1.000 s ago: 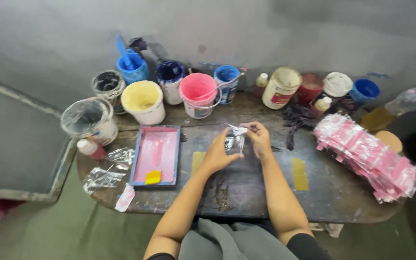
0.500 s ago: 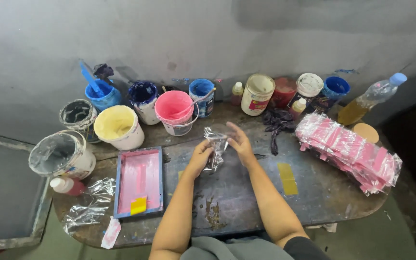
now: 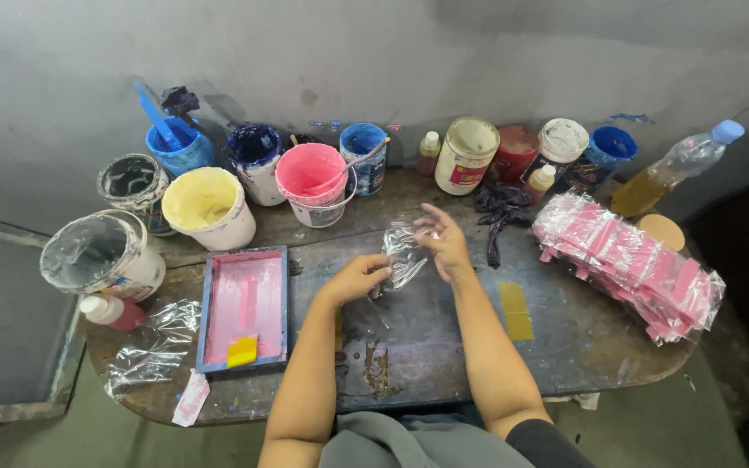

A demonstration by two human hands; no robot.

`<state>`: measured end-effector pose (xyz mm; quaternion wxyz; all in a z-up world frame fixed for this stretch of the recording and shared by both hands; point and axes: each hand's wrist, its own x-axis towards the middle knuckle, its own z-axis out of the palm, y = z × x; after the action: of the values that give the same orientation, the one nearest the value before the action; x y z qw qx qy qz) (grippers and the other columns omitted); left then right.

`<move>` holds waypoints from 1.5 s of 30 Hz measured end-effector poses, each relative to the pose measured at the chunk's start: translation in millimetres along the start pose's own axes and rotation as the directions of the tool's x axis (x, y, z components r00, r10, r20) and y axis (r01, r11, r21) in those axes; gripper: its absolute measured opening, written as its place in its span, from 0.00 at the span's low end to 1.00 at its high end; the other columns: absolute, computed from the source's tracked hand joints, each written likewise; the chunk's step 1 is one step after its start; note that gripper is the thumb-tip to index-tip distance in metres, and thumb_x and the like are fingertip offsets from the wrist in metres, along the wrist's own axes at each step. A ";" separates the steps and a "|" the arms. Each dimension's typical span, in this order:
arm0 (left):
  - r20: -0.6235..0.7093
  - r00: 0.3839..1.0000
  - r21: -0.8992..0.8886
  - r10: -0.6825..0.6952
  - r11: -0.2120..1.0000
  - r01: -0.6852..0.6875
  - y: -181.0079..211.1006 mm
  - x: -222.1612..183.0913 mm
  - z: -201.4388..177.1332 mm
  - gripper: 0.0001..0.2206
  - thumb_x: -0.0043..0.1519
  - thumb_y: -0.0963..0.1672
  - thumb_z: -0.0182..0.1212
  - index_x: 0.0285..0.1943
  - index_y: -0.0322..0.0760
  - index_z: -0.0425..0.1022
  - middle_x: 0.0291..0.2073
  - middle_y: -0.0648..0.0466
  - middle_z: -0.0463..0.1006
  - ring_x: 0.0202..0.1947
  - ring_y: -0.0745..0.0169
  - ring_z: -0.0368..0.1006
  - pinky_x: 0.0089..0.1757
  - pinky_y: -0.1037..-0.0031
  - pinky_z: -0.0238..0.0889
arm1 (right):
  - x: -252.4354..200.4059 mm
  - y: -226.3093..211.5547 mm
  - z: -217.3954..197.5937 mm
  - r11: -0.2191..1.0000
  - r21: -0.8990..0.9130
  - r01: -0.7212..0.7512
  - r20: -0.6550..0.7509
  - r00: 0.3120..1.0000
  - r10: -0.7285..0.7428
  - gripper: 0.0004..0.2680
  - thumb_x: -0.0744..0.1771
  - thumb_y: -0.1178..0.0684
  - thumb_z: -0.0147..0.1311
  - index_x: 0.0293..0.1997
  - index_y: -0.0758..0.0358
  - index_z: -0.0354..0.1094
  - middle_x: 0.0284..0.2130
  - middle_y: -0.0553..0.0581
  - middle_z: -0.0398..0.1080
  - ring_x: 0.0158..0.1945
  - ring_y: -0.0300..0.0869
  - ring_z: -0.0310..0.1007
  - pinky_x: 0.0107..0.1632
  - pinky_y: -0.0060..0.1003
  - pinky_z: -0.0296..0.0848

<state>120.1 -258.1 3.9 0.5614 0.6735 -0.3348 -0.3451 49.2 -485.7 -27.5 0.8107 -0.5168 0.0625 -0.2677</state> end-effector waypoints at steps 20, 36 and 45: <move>-0.487 0.665 0.871 0.566 0.365 0.327 24.6 -13.8 -22.3 0.11 0.63 0.47 0.64 0.52 0.48 0.81 0.46 0.56 0.80 0.51 0.55 0.73 0.52 0.62 0.63 | 2.6 -15.3 -57.0 0.308 -0.951 -0.031 -0.093 0.978 -0.188 0.12 0.63 0.56 0.64 0.51 0.54 0.77 0.38 0.57 0.72 0.43 0.52 0.77 0.46 0.43 0.76; -0.340 0.924 0.867 0.174 0.439 0.237 8.4 -11.1 -13.2 0.19 0.64 0.49 0.61 0.64 0.51 0.74 0.64 0.50 0.70 0.68 0.44 0.62 0.62 0.52 0.54 | 7.4 6.6 -29.6 0.177 -0.984 0.001 -0.024 0.990 -0.142 0.04 0.63 0.58 0.62 0.40 0.61 0.75 0.34 0.58 0.70 0.44 0.54 0.73 0.51 0.47 0.72; -0.434 0.876 0.833 0.209 0.464 0.302 15.1 -16.7 -23.5 0.16 0.62 0.47 0.62 0.60 0.50 0.77 0.61 0.52 0.73 0.65 0.47 0.65 0.59 0.55 0.59 | -0.5 -19.2 -4.9 0.319 -0.944 0.087 0.014 0.974 -0.226 0.05 0.67 0.60 0.57 0.46 0.58 0.74 0.39 0.54 0.70 0.48 0.48 0.72 0.53 0.42 0.71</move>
<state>129.9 -233.9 23.4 0.1846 0.9366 -0.2949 0.0410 39.9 -495.6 -13.1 0.3294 -0.8751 0.2035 -0.2904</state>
